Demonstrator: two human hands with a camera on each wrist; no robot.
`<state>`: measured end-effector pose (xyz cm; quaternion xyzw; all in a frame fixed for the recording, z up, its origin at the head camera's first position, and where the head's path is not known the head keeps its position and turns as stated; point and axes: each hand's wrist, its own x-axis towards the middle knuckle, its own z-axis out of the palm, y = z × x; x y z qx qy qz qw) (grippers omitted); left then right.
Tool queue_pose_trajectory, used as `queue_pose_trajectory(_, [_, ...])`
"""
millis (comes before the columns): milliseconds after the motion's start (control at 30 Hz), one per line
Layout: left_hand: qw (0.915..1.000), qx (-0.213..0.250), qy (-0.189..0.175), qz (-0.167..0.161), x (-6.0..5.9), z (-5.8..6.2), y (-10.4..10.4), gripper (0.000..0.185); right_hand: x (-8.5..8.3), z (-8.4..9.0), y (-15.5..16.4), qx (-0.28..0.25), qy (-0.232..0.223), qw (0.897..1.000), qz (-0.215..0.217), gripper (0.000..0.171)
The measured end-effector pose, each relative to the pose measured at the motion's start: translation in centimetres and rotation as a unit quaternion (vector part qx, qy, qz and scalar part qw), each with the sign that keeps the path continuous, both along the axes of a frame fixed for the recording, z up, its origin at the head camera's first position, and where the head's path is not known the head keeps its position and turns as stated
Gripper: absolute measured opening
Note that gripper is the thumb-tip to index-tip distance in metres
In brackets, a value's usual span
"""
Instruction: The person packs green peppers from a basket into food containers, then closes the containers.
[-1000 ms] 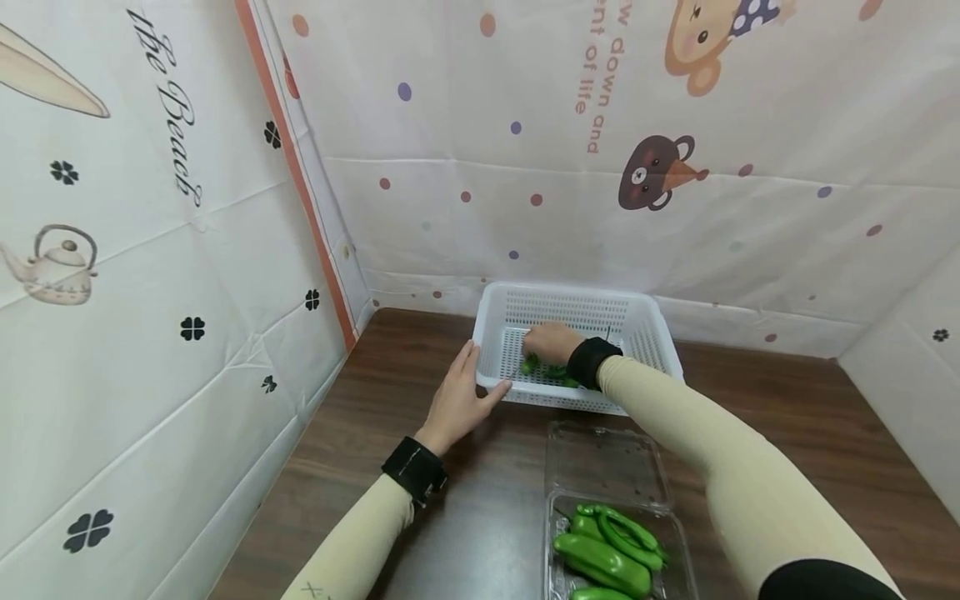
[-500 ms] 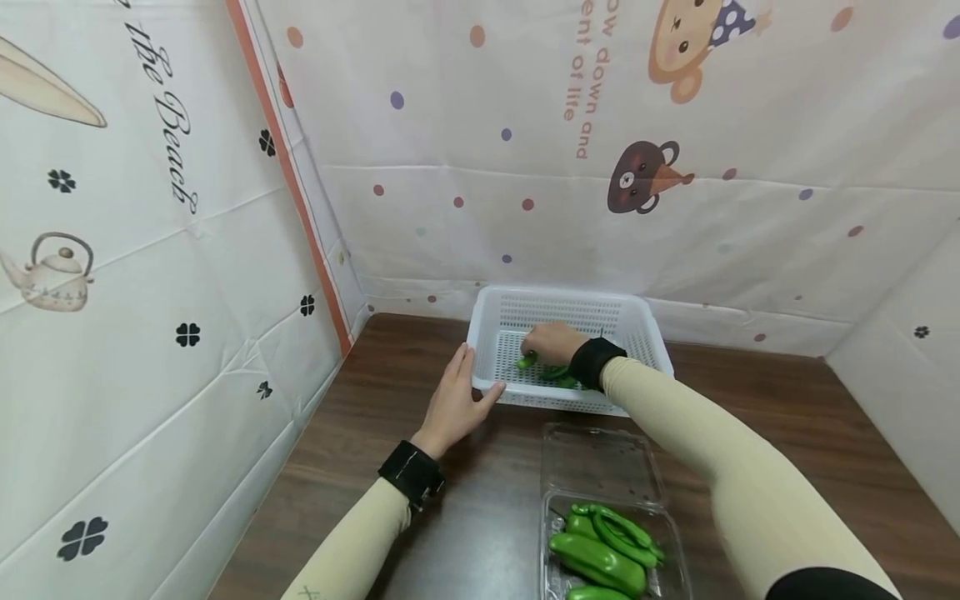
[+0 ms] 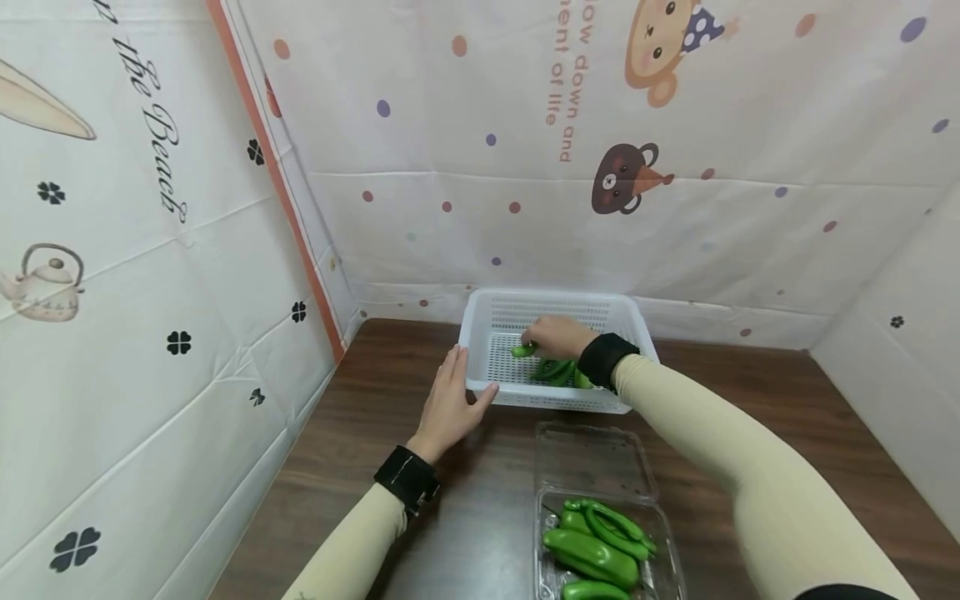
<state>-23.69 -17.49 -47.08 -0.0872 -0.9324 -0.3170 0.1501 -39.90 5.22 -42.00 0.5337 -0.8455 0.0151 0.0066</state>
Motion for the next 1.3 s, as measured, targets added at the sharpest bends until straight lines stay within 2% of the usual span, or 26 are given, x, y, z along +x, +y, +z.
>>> queue_pose_trajectory(167, [0.9999, 0.005, 0.016, -0.002, 0.0, -0.1, 0.4, 0.087, 0.9, 1.2, 0.9, 0.003, -0.019, 0.999, -0.036, 0.005])
queue_pose_trajectory(500, [0.9989, 0.017, 0.04, -0.014, 0.2, -0.1, 1.7, 0.089, 2.9, 2.7, 2.1, -0.009, -0.003, 0.998, -0.069, 0.016])
queue_pose_trajectory(767, [0.9946, 0.031, 0.077, -0.062, 1.0, 0.5, 2.9, 0.098, 4.8, 3.4, 3.4, -0.069, 0.019, 0.996, -0.045, 0.017])
queue_pose_trajectory(867, [0.992, 0.024, 0.094, -0.081, 1.2, 0.6, 3.3, 0.1, 5.6, 3.7, 3.7, -0.078, 0.028, 0.996, -0.043, 0.016])
queue_pose_trajectory(1033, [0.9897, 0.011, 0.095, -0.107, 1.9, 0.8, 3.8, 0.104, 6.9, 4.1, 4.2, -0.093, 0.037, 0.994, -0.038, 0.016])
queue_pose_trajectory(1300, [0.9842, -0.003, 0.114, -0.136, 2.9, 0.8, 4.5, 0.108, 9.0, 4.5, 5.4, -0.102, 0.039, 0.993, -0.044, 0.028])
